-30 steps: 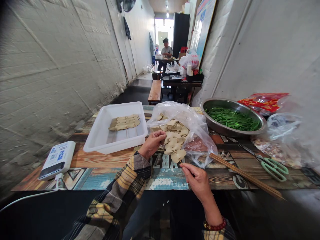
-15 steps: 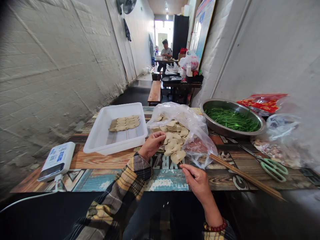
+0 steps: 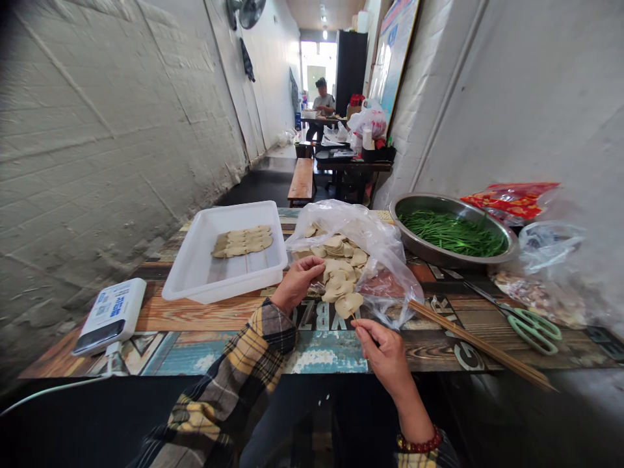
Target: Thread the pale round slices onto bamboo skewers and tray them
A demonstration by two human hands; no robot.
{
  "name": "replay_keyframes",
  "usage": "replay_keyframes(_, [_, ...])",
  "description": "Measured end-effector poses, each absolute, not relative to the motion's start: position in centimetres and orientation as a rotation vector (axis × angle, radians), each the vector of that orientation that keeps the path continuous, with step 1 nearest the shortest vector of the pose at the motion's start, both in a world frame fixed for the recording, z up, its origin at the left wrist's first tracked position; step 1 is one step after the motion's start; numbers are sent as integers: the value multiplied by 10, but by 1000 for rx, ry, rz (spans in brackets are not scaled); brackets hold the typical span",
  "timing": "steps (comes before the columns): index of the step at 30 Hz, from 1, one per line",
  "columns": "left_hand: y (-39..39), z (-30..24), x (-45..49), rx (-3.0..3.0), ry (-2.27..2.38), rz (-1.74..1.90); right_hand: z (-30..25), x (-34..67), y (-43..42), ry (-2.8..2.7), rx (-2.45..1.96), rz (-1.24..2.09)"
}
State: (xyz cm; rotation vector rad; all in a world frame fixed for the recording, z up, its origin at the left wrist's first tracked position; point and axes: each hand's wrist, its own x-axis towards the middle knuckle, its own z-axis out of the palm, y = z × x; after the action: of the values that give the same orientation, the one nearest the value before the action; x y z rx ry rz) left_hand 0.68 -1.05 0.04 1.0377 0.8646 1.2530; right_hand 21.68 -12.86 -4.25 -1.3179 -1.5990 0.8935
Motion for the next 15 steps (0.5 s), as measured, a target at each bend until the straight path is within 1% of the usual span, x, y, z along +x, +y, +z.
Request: replay_keyframes(15, [-9, -2, 8, 1324, 1031, 1322, -39, 213, -128, -1587, -1362, 891])
